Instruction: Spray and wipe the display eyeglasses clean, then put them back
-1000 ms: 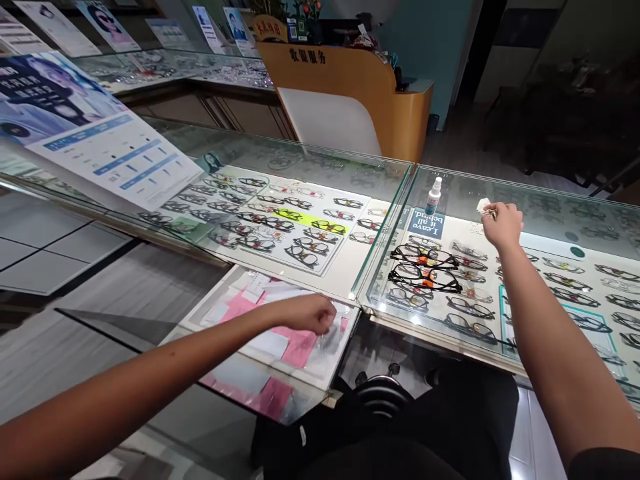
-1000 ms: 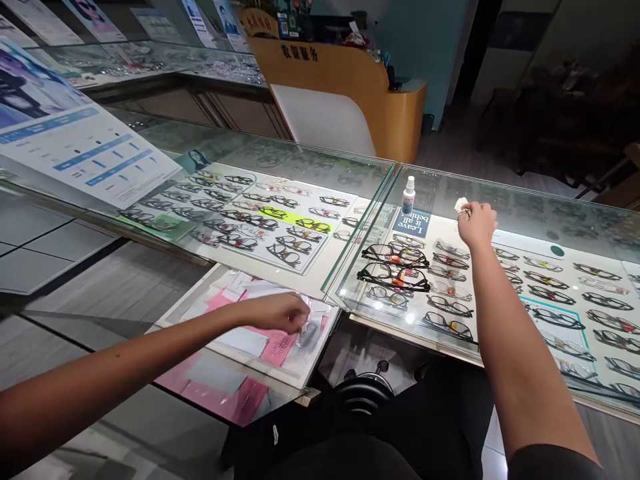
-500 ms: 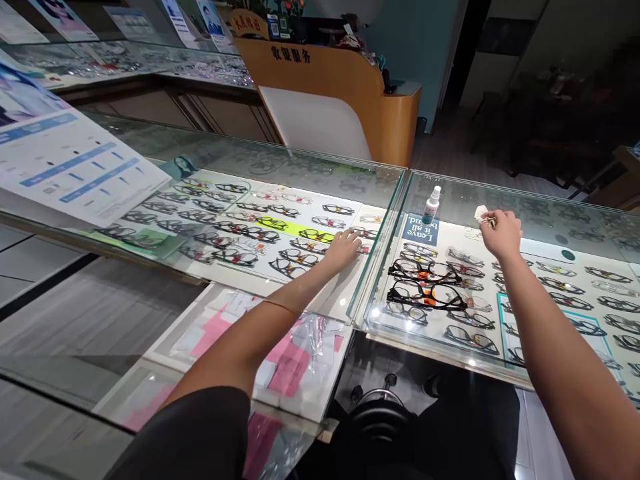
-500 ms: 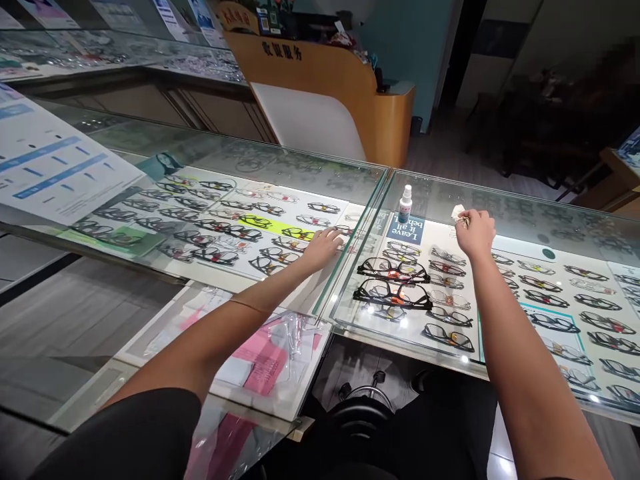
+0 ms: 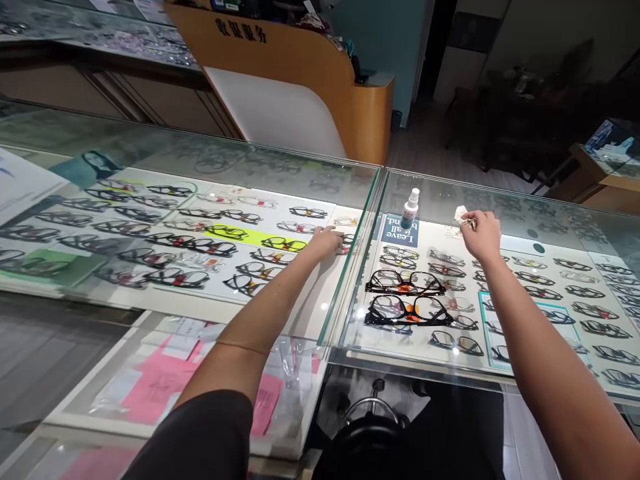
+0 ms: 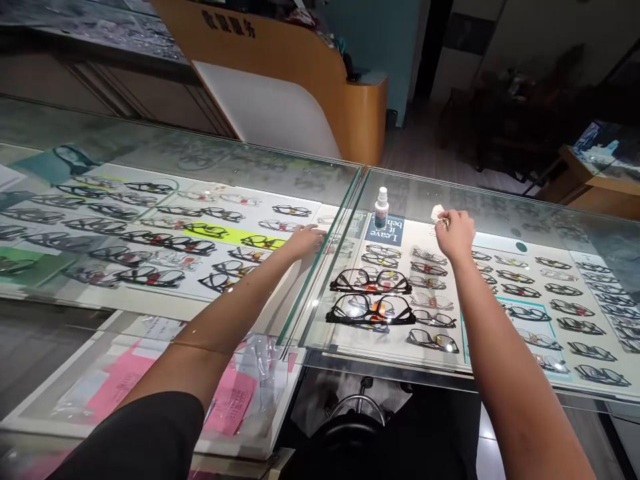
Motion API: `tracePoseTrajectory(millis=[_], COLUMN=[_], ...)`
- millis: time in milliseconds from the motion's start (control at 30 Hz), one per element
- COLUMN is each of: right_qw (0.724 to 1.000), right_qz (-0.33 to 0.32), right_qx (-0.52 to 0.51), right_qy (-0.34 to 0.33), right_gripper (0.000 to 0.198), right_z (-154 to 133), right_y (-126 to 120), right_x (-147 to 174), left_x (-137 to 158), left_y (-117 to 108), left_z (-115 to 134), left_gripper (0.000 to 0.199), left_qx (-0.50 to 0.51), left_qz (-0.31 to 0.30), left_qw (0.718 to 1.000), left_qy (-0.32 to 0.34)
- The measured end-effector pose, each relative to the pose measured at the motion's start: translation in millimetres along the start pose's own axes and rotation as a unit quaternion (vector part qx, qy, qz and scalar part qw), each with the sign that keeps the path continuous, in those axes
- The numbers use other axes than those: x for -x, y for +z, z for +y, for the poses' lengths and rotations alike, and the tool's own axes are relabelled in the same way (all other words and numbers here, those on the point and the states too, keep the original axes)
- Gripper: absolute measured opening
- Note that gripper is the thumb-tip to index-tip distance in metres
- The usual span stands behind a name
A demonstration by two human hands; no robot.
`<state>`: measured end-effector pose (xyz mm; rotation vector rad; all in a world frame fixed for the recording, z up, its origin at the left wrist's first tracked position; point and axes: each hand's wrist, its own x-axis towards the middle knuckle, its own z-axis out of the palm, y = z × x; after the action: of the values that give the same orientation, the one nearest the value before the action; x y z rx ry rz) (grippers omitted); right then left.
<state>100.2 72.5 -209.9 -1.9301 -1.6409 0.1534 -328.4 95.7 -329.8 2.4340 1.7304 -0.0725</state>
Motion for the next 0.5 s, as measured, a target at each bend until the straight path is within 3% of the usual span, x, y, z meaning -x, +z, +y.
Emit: tracePoseTrajectory(millis=[233, 500], right_qw=[1.0, 0.999], right_qz=[-0.015, -0.039], right_qx=[0.013, 0.002], right_qy=[0.008, 0.017], right_gripper=[0.025, 0.024], right_z=[-5, -13], right_y=[-1, -2], right_x=[4, 5], left_x=[-2, 43], left_y=[-1, -5], left_z=[13, 28], left_gripper=[0.013, 0.022], left_qx=[-0.016, -0.007], left_qz=[0.001, 0.075], left_qw=[1.0, 0.996], left_qy=[-0.001, -0.056])
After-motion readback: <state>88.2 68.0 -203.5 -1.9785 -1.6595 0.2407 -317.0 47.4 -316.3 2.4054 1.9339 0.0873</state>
